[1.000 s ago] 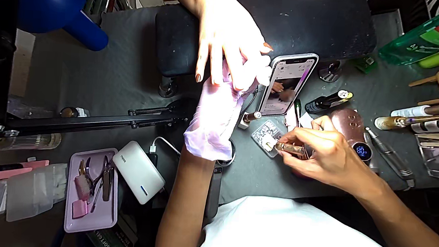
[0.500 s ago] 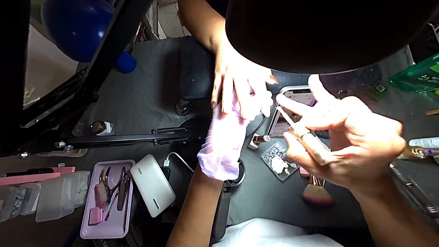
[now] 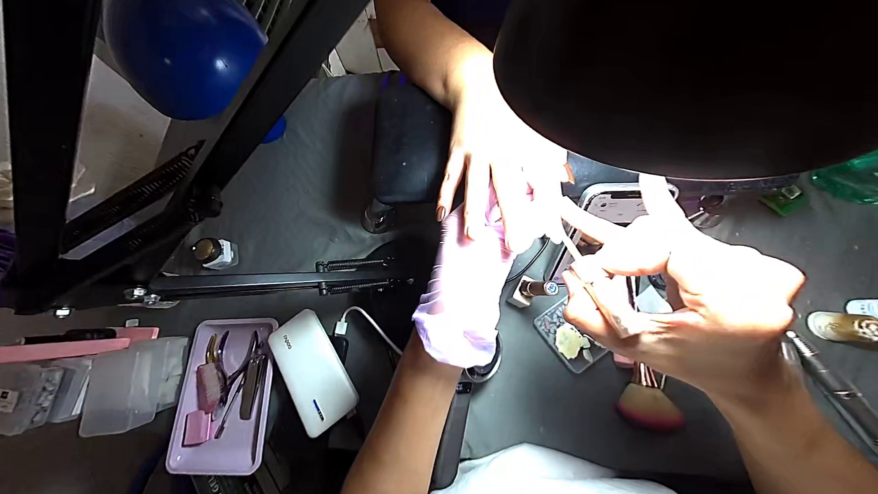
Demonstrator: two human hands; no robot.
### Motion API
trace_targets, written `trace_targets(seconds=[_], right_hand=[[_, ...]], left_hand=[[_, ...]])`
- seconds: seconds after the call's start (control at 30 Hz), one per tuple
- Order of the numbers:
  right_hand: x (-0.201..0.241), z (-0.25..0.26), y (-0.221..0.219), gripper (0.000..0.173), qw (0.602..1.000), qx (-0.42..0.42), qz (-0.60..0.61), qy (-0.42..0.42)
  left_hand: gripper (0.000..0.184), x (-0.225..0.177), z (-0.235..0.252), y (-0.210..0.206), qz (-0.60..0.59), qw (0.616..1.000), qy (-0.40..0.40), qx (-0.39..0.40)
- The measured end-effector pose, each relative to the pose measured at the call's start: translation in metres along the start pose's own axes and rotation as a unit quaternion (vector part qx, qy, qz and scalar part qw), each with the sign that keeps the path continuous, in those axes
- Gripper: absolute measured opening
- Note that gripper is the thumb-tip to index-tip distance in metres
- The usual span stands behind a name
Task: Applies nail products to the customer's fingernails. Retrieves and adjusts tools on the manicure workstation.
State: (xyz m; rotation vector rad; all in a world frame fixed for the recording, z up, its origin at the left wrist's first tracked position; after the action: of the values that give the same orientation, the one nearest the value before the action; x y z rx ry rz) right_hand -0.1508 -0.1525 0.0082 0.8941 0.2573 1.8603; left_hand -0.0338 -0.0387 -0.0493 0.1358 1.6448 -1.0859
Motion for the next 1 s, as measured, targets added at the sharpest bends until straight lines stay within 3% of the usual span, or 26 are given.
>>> trace_targets(seconds=[0.1,0.37,0.53,0.8,1.0], right_hand=[[0.000,-0.001,0.000,0.017,1.000,0.005,-0.009,0.004],[0.002,-0.001,0.004,0.018,0.998,0.064,-0.003,0.023],[0.005,0.007,0.006,0.018,0.999,0.034,-0.012,0.003],[0.011,0.006,0.002,0.021,0.997,0.040,-0.066,0.030],[0.006,0.003,0.008,0.017,0.996,0.083,0.011,0.028]], left_hand=[[0.021,-0.001,-0.007,0.000,-0.062,0.998,0.016,0.010],[0.018,0.002,0.004,0.000,-0.016,0.999,-0.014,0.023],[0.022,0.002,0.007,-0.002,0.035,0.999,-0.013,0.006],[0.020,0.004,0.007,-0.001,-0.046,0.999,-0.008,0.015],[0.022,0.004,0.005,0.003,-0.111,0.994,0.017,0.016]])
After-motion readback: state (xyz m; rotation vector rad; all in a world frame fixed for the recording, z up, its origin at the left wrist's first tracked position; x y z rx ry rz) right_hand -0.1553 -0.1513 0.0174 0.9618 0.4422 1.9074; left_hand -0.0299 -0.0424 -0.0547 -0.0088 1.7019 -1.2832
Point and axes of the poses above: each hand's wrist, its own z-axis towards the middle knuckle, its own y-axis out of the back of the hand, x = y × z, the point moved 6 cm from there along z, towards the middle knuckle, and after that the axes turned 1 degree about -y, right-handed, at the moved point
